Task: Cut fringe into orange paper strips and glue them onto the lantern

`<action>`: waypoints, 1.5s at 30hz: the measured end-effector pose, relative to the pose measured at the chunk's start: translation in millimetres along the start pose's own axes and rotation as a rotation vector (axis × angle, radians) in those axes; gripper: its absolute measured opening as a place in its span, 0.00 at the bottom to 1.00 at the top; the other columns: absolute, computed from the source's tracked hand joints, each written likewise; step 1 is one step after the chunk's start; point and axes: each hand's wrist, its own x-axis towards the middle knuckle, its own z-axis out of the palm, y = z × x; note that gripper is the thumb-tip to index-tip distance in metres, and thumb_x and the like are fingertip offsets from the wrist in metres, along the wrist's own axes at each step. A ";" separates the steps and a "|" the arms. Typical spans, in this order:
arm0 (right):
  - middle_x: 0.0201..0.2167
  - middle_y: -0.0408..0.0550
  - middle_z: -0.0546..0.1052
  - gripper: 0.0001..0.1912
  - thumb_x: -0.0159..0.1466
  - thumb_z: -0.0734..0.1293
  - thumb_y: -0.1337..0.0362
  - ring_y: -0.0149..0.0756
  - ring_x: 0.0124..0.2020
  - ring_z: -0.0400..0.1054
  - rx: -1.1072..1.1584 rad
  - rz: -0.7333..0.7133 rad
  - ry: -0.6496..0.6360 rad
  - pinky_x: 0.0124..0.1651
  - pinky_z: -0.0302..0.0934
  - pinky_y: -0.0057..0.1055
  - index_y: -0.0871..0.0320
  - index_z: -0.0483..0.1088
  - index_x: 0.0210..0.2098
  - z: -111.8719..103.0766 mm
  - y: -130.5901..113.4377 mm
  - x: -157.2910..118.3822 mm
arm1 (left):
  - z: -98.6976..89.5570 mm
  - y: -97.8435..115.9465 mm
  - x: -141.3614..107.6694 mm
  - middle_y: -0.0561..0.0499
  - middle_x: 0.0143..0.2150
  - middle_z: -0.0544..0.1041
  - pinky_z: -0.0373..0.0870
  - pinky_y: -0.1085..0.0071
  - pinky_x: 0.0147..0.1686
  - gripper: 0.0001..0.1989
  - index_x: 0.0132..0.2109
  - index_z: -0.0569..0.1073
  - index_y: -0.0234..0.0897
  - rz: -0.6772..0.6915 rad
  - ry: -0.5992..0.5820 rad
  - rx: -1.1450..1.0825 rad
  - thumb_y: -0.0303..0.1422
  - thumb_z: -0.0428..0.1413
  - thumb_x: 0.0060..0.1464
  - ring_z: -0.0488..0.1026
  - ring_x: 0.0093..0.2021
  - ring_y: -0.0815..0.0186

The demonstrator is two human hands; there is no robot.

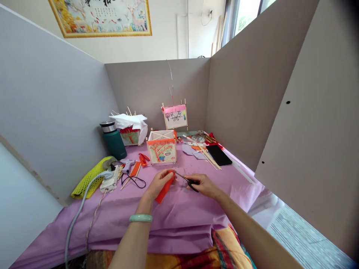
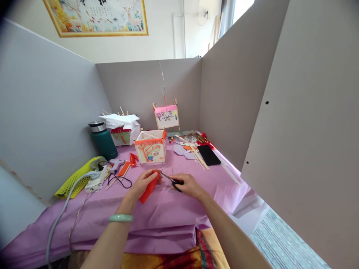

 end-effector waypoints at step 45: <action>0.21 0.38 0.65 0.20 0.51 0.72 0.59 0.27 0.22 0.56 0.304 0.226 0.348 0.24 0.52 0.24 0.57 0.76 0.44 84.9 -29.8 -5.2 | 33.1 -19.7 16.3 0.55 0.21 0.69 0.57 0.74 0.18 0.15 0.26 0.71 0.34 0.184 0.405 -0.454 0.41 0.64 0.44 0.60 0.17 0.74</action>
